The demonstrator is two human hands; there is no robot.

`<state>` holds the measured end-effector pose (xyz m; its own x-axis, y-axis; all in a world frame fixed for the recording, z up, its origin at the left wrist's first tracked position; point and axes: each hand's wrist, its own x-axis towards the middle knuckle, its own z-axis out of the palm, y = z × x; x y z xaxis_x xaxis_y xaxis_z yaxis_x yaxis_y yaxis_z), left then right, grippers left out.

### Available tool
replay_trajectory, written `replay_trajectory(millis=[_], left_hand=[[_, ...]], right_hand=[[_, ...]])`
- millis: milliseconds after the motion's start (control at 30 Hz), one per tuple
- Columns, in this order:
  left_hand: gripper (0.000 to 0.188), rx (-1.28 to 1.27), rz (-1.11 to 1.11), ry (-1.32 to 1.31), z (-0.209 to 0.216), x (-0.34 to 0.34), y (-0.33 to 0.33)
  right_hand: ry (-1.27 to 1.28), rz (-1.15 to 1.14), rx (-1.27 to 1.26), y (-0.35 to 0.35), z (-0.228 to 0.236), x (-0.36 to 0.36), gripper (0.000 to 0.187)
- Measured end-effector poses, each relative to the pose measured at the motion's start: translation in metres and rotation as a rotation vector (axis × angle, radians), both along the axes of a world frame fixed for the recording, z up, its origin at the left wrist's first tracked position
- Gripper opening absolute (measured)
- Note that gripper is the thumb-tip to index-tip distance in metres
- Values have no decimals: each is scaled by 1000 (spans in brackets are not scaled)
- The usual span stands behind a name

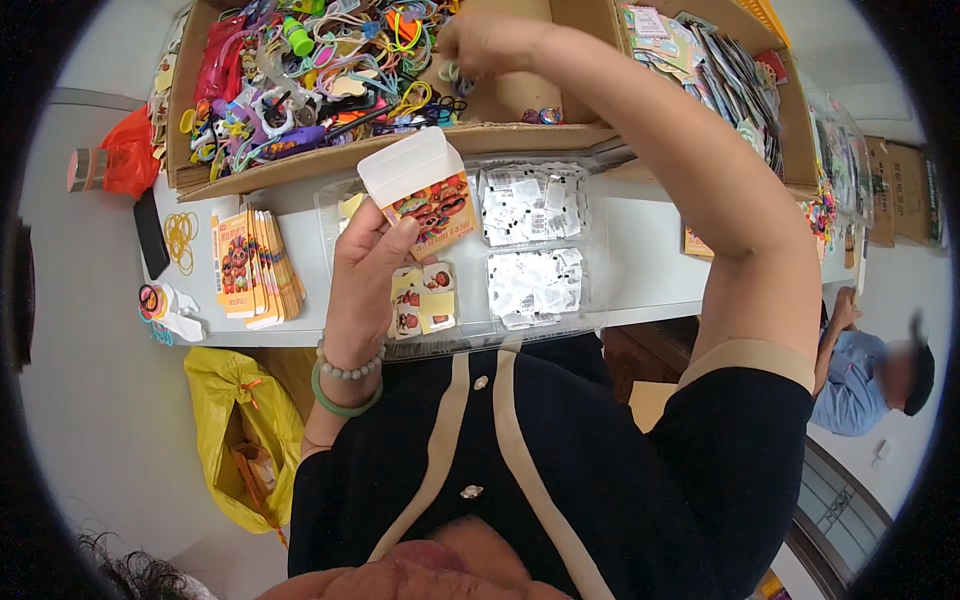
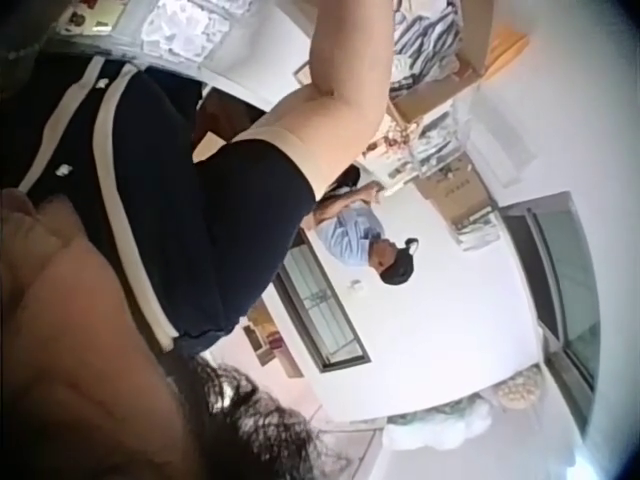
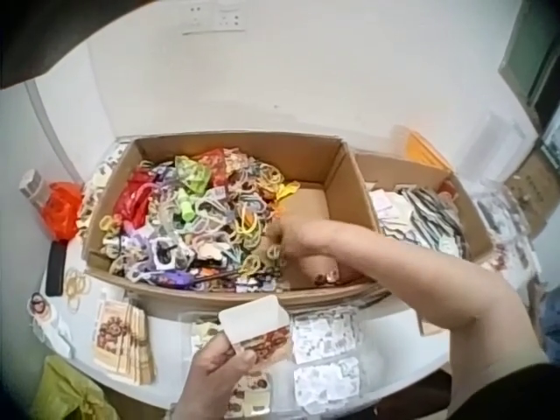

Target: Picking up small toy items and placing them into individual packaging boxes.

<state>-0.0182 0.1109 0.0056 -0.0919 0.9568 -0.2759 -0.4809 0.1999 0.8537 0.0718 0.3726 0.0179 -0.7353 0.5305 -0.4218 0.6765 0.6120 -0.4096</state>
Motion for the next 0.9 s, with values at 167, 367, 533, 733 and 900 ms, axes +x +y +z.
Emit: replay_trajectory(millis=[167,367,533,733,900], left_hand=[[29,7,38,-53,-1,4,2],[27,45,40,40,0,8,-4],[17,85,15,363,0,16,-4],[13,115,28,376,0,31,-6],[13,120,-22,428,1,36,-7]], right_hand=[[204,-250,-389,2,39,38,6],[470,-435,-650,-42,78,66,7],[678,-337,-804,-81,76,73,14],[586,240,401,-148,70,77,13],[630,234,420,-159,66,90,21]])
